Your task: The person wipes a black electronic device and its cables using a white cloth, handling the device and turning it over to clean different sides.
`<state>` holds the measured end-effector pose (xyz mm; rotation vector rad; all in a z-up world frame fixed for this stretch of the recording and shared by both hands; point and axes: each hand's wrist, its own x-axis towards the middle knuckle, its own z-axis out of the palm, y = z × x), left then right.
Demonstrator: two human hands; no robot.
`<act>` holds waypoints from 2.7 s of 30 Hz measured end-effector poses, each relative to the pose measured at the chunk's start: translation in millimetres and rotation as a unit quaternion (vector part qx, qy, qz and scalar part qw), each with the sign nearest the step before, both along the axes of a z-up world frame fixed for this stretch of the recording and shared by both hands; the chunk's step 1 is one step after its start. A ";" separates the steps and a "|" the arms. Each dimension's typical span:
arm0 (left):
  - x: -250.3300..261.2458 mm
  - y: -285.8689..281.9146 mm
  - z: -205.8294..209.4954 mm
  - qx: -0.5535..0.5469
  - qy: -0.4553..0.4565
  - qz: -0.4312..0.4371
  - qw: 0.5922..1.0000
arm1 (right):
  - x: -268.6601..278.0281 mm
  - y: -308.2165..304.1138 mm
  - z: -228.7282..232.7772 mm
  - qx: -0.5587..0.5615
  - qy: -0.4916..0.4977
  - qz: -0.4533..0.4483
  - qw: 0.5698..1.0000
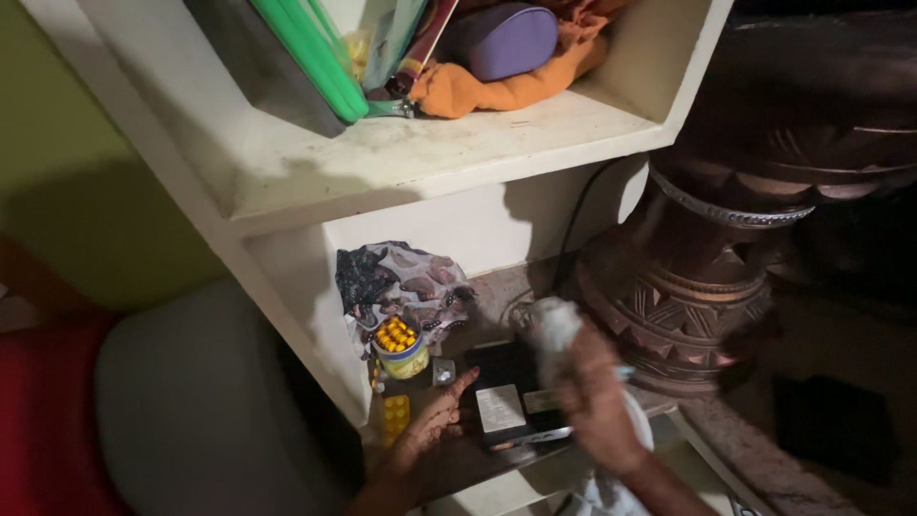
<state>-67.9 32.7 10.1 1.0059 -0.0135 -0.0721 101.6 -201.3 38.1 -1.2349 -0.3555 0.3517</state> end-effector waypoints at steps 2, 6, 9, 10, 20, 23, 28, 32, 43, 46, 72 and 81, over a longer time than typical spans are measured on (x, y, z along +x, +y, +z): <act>8.2 18.6 -44.7 -0.001 0.007 0.004 1.000 | -16.4 28.1 6.1 -0.013 -0.032 0.061 0.998; 88.0 65.5 -167.5 0.047 -0.024 -0.012 0.999 | -23.0 47.7 14.5 -0.393 -0.553 0.145 0.720; 105.8 74.8 -204.2 0.110 -0.093 0.003 0.990 | 1.6 39.3 8.7 -0.324 -0.645 0.085 0.687; 101.5 69.2 -200.9 0.104 -0.098 0.000 0.990 | 13.9 31.8 5.0 -0.344 -0.638 0.052 0.687; 19.9 22.9 -45.3 0.166 -0.177 0.030 0.970 | 15.9 -34.7 -21.8 -0.432 -0.510 -0.077 0.740; 21.8 26.8 -48.1 0.064 -0.015 0.053 0.996 | -2.4 -26.4 -10.4 -0.435 -0.579 -0.020 0.690; 80.1 44.2 -115.8 0.184 0.201 0.118 0.955 | 8.8 12.5 15.0 -0.364 -0.626 0.098 0.683; 118.9 64.0 -165.6 0.376 0.328 0.145 0.854 | 43.3 36.5 19.5 -0.418 -0.519 0.099 0.739; 85.3 52.4 -100.7 0.208 0.253 0.042 0.944 | 38.9 -23.6 -7.3 -0.484 -0.608 -0.026 0.629; 119.7 48.5 -112.9 0.286 0.163 0.113 0.938 | 45.3 -50.3 -26.8 -0.451 -0.500 -0.051 0.737; 128.6 28.6 -185.2 0.173 0.084 0.302 0.934 | 93.8 4.2 103.5 -0.256 -0.525 -0.249 0.772; 76.0 11.7 9.7 0.708 0.222 0.152 0.653 | 246.3 120.9 93.4 -0.516 -0.547 -0.169 0.638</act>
